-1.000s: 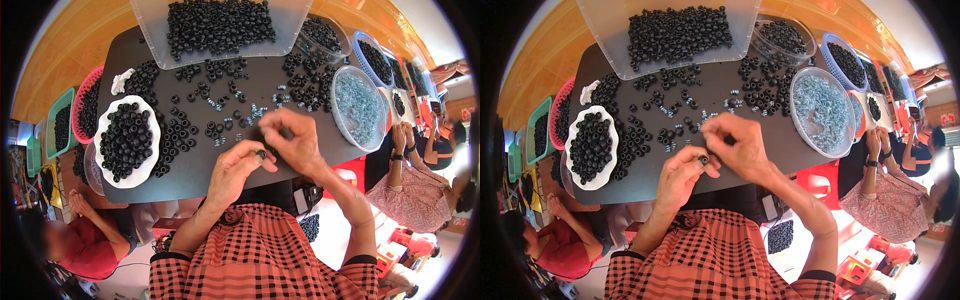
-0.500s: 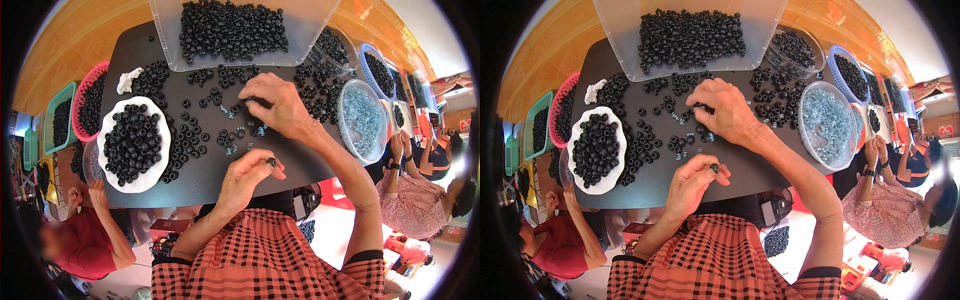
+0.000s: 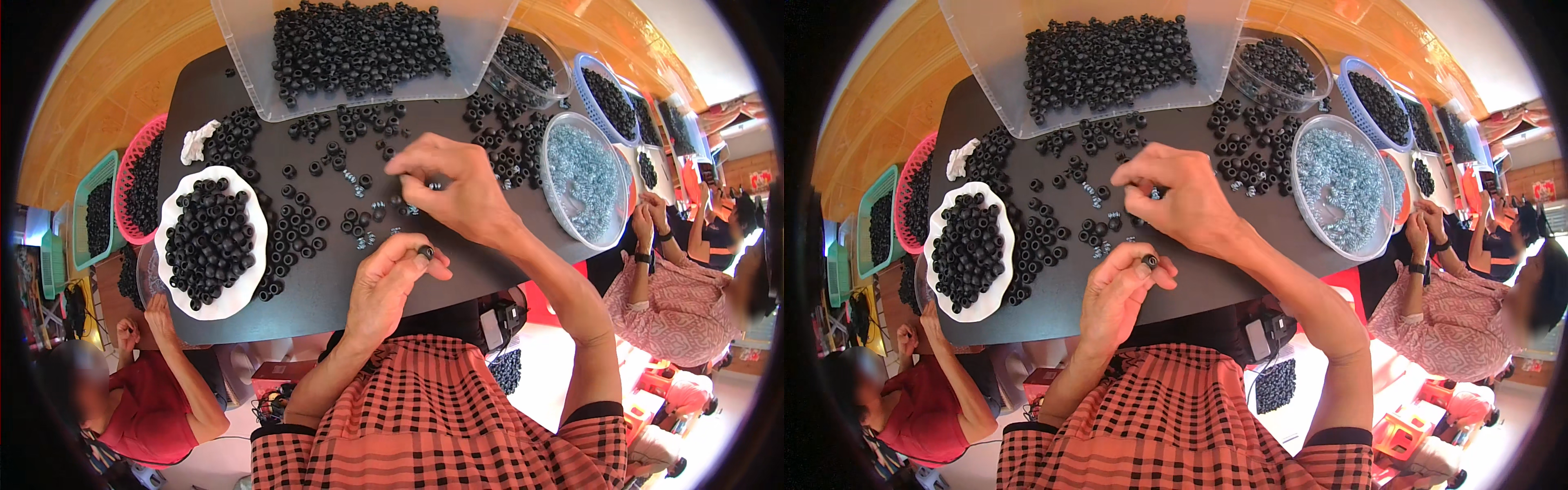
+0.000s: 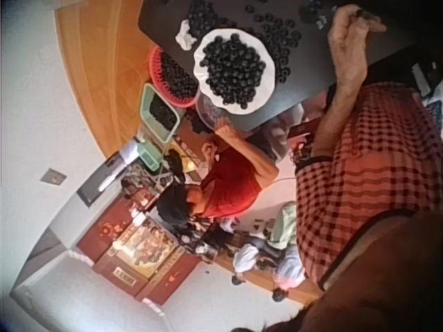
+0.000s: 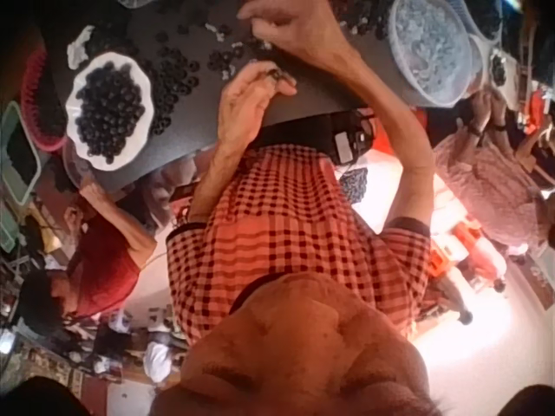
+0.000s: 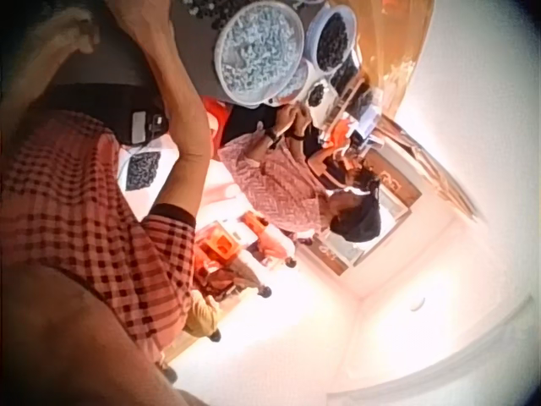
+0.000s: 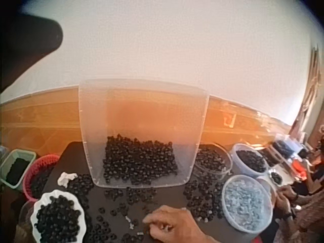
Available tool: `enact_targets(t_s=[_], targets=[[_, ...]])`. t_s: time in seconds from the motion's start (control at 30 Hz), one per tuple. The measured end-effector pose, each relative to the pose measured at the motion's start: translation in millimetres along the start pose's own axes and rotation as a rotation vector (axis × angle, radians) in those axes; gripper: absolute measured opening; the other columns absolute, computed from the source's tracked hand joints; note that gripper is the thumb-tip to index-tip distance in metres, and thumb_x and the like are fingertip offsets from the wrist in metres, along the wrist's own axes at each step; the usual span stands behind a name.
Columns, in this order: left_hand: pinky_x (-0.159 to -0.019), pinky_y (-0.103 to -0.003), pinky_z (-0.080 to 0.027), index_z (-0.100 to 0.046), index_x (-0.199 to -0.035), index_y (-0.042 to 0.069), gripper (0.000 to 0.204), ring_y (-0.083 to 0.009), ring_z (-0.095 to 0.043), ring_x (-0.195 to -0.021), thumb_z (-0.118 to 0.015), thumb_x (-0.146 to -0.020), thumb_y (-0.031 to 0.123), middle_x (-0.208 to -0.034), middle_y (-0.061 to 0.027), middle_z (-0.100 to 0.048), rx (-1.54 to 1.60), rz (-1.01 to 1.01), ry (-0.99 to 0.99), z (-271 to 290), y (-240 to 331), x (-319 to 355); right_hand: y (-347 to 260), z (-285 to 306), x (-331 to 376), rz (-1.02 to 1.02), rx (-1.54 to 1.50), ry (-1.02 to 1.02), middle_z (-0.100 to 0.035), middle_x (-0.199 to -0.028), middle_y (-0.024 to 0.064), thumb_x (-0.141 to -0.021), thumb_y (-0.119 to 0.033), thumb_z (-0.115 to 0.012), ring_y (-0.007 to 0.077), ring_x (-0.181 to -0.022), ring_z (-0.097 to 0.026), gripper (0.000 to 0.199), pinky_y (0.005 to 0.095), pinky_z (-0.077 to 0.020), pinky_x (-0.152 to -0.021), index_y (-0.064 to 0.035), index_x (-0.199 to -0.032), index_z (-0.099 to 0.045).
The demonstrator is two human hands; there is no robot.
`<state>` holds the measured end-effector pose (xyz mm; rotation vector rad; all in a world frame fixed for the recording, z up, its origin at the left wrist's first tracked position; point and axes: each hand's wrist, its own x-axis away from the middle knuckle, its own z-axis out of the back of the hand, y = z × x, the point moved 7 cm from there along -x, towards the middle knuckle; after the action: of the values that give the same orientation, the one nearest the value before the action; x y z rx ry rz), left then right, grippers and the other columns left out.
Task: Assembling small blue plastic inserts into black plastic rings at a manufacturing workstation.
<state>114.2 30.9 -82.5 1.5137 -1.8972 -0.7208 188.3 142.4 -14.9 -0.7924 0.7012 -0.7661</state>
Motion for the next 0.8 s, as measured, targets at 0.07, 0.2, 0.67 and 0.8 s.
enact_targets(t_s=[0.07,0.2,0.67,0.8], targets=[[-0.093,-0.035,-0.044,-0.056,-0.108,-0.004,0.019,-0.0218,-0.059,-0.100,-0.047,-0.094,0.007,-0.085,-0.0125,-0.064,0.029,-0.014,0.003,-1.1,0.5,-0.2,11.0,9.2,23.2,-0.185,-0.225,0.035,-0.063,-0.079,0.0027,-0.077,-0.002,-0.066,0.0082,-0.064,-0.060,0.015,0.0233,-0.0484,-0.060,-0.0046,-0.090,-0.070],[-0.092,-0.034,-0.045,-0.057,-0.108,-0.003,0.019,-0.0188,-0.060,-0.096,-0.047,-0.095,0.007,-0.090,-0.0101,-0.063,0.025,-0.010,0.040,-5.0,3.1,-2.0,14.0,6.6,68.6,-0.383,-0.567,-0.002,-0.065,-0.082,0.0012,-0.080,0.001,-0.062,0.0039,-0.071,-0.059,0.016,0.0207,-0.0486,-0.066,-0.0011,-0.095,-0.069],[-0.088,-0.028,-0.048,-0.059,-0.110,-0.003,0.018,-0.0138,-0.063,-0.090,-0.051,-0.096,0.005,-0.093,-0.0087,-0.067,-0.256,-0.122,0.063,-12.7,-0.7,-3.5,13.3,14.7,96.5,-0.207,-0.655,0.152,-0.067,-0.089,0.0047,-0.083,0.002,-0.064,0.0084,-0.074,-0.063,0.012,0.0221,-0.0495,-0.068,0.0014,-0.094,-0.068],[-0.086,-0.026,-0.048,-0.059,-0.109,-0.004,0.017,-0.0125,-0.064,-0.089,-0.052,-0.096,0.004,-0.094,-0.0082,-0.067,-0.328,-0.152,0.067,-14.1,-0.8,-4.0,9.5,19.5,98.1,-0.232,-0.575,0.189,-0.068,-0.089,0.0057,-0.082,0.003,-0.065,0.0098,-0.075,-0.064,0.012,0.0231,-0.0508,-0.069,0.0016,-0.093,-0.069]])
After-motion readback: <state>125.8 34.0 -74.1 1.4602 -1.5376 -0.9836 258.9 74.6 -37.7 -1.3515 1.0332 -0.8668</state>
